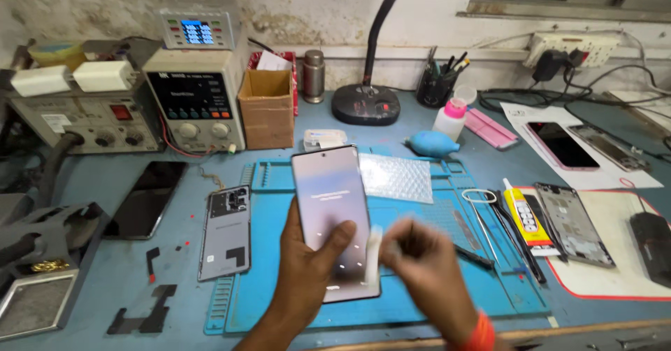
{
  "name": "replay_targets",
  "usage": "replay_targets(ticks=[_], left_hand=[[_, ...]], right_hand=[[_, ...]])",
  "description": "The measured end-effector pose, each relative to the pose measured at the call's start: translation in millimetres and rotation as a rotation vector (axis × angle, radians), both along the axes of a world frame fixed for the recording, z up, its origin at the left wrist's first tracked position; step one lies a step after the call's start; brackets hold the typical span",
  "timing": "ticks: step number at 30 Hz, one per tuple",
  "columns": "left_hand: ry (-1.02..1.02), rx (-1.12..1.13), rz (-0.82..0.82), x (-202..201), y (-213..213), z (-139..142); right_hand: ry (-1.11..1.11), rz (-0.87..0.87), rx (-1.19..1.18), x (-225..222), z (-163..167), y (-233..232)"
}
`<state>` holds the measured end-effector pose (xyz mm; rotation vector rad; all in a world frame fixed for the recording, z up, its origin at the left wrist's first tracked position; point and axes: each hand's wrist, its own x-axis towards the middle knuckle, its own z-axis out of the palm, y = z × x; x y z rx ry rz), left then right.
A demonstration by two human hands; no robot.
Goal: The person reassembles a disassembled smartphone at a repair bench, pressing the frame and screen together by hand, then powers the phone on and wipes the screen and edges with a tissue while the device boots and runs a touch test.
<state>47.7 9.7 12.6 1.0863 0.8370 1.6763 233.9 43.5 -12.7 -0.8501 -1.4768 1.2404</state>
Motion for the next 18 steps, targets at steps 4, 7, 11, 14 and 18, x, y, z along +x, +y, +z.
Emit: replay_targets(ticks=[4,7,11,14,18], left_hand=[[-0.026,-0.009,-0.030,-7,4,0],[0.012,-0.001,-0.112,8,-5,-10],[0.034,0.035,-0.094,7,-1,-13],[-0.068,0.017,-0.075,-6,4,-8],[0.006,0.018,-0.125,1,-3,-9]], right_hand=[[0.078,0.029,-0.107,-4,2,-11],[-0.041,-0.152,0.100,4,23,13],[0.115,-0.069,0.036,-1,28,18],[0.072,0.007,-0.035,-9,19,-5],[0.030,-0.076,0.007,-4,33,4]])
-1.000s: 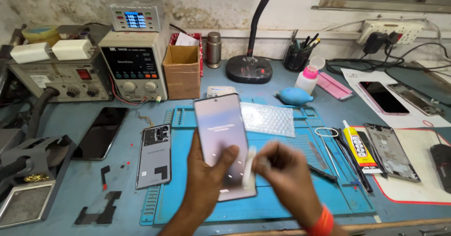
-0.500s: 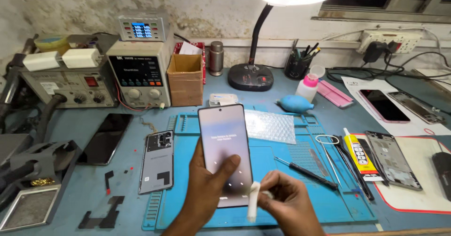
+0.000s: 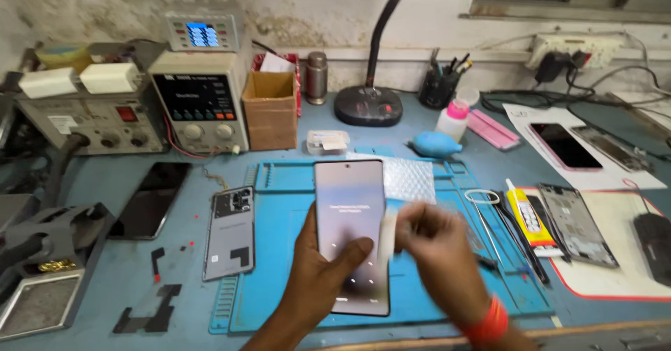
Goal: The person reassembles a disassembled smartphone at a repair bench, pressing the frame and screen together by hand, then powers the phone on and wipes the screen and edges with a tissue while the device boots and runs a touch test.
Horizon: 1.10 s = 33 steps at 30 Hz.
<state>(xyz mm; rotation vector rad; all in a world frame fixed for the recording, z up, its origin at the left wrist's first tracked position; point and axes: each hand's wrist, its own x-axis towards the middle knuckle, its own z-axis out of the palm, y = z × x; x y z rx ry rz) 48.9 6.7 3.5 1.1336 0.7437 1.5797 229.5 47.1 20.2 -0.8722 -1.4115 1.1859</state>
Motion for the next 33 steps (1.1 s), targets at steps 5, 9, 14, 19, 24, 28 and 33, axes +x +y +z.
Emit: replay_targets(ticks=[5,9,14,19,24,28,33], left_hand=[[0.031,-0.027,0.026,8,2,-2],[-0.026,0.003,0.063,-8,9,2],[0.112,0.004,0.023,9,-2,-3],[0.027,-0.005,0.009,12,2,-8],[-0.065,-0.007,0.020,14,8,-15],[-0.308,-0.139,-0.099,30,8,-27],[-0.355,-0.193,-0.216,26,12,-39]], right_hand=[[0.089,0.025,0.043,-2,16,23],[0.021,0.111,-0.080,-10,-9,-16],[-0.041,-0.032,0.089,8,5,19],[-0.097,-0.133,0.180,3,1,28],[-0.309,-0.265,0.562,-11,-25,-8],[-0.464,-0.406,0.786,-13,-23,2],[-0.547,-0.220,0.777,-25,-25,-20]])
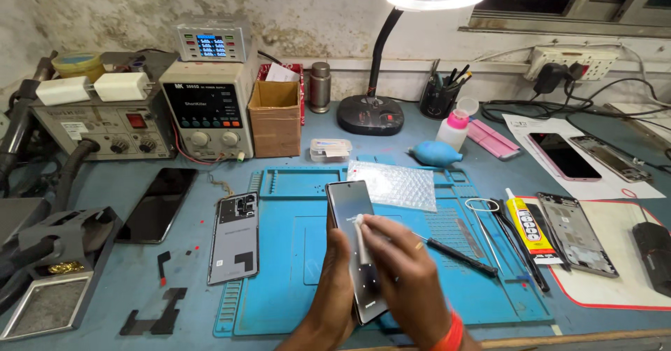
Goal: The person reassembles a disassembled smartphone at a repair bench, pressing the frame and screen together by hand, then powers the phone on and wipes the screen and edges with a tissue while the device boots and runs a touch test.
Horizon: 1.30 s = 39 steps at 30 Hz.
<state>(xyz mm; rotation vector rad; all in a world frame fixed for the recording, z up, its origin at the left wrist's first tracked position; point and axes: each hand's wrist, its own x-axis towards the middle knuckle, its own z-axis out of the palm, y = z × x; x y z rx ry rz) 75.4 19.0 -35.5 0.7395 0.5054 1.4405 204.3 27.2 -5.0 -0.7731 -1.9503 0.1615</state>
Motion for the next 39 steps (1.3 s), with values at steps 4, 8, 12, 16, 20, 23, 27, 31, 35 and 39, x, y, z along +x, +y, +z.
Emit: replay_targets(ticks=[4,8,12,16,20,23,27,31,35,39], left_hand=[[-0.066,0.056,-0.155,-9,2,-6],[0.400,0.196,0.047,-10,-7,-7],[0.381,0.222,0.074,-15,-4,0],[0.198,0.198,0.002,-15,3,0],[0.515,0.144,0.053,-10,-4,-11],[0.445,0.229,0.079,-14,1,-15],[0.345,0.447,0.034,-21,8,-16],[0.707,0.482,0.188,-18,-3,-17],[0.355,0.379,-0.092,-19,-2,-8],[0.312,0.360,-0.127,-16,-2,-4]], right_hand=[[-0.225,0.160,-0.088,-9,5,-21],[-0.296,0.109,0.014,-5,21,-5],[-0.325,0.025,0.029,-4,22,-5],[-0.417,0.075,0.132,-7,20,-13],[-0.407,0.030,0.056,1,29,0],[-0.364,0.017,0.013,4,32,0],[-0.472,0.088,0.168,-2,28,-11],[-0.347,0.063,0.126,6,41,4],[-0.159,0.120,0.055,18,53,15],[-0.119,0.177,0.039,16,62,10]])
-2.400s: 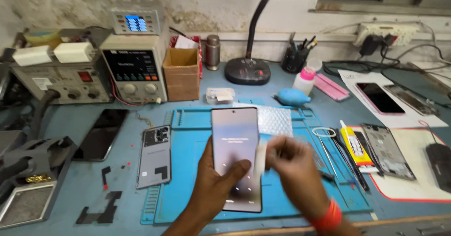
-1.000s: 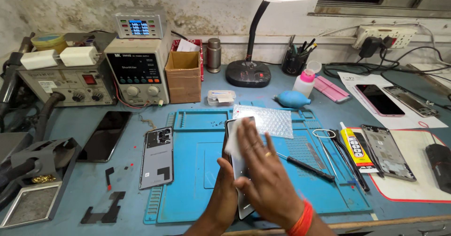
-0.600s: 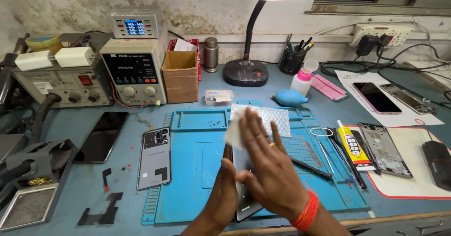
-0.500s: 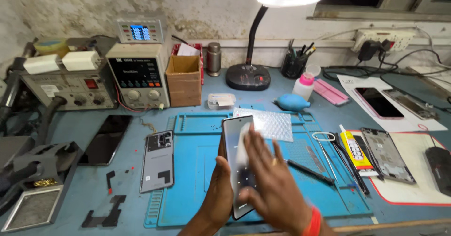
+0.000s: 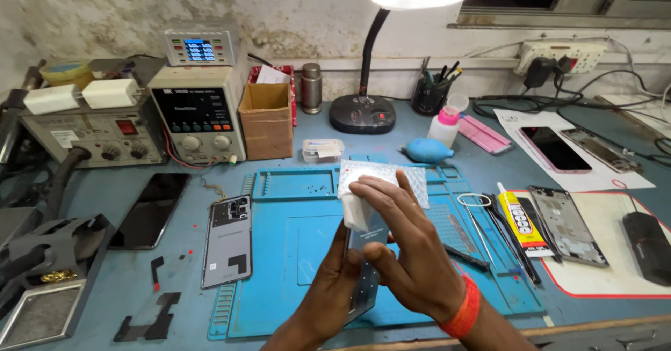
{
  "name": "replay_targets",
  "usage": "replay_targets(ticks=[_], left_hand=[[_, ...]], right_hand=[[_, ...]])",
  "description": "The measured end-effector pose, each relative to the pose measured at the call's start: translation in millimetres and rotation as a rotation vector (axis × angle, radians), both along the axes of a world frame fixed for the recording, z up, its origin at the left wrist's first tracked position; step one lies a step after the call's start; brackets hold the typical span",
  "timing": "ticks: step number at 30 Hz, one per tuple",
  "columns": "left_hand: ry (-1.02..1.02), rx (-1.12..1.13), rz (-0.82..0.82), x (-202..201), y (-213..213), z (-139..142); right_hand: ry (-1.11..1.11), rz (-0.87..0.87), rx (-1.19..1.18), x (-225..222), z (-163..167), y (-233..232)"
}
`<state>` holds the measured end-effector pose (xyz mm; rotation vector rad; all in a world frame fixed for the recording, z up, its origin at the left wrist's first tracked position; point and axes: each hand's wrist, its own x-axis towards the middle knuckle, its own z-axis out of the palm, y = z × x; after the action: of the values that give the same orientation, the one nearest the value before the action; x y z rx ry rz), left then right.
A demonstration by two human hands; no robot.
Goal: The person reassembles a disassembled smartphone at a repair bench, pressing the frame and screen together by hand, then powers the phone on and wipes the screen and edges with a tissue while the device boots and runs a touch test.
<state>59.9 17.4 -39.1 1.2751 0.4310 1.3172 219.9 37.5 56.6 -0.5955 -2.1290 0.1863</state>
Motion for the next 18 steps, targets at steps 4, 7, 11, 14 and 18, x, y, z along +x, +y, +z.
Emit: replay_targets(ticks=[4,7,11,14,18], left_hand=[[0.040,0.042,0.036,-8,-1,-3],[0.066,-0.008,0.023,-6,1,-6],[-0.031,-0.085,-0.025,0,-1,-3],[-0.042,-0.051,0.069,-2,-1,9],[-0.277,-0.312,0.213,1,0,27]], right_hand=[[-0.022,-0.095,0.005,-5,11,1],[-0.002,-0.063,0.061,-6,11,-1],[-0.018,-0.036,0.050,-4,4,-1],[-0.075,-0.097,0.052,-2,-3,6],[-0.203,0.007,0.048,0,-36,-2]])
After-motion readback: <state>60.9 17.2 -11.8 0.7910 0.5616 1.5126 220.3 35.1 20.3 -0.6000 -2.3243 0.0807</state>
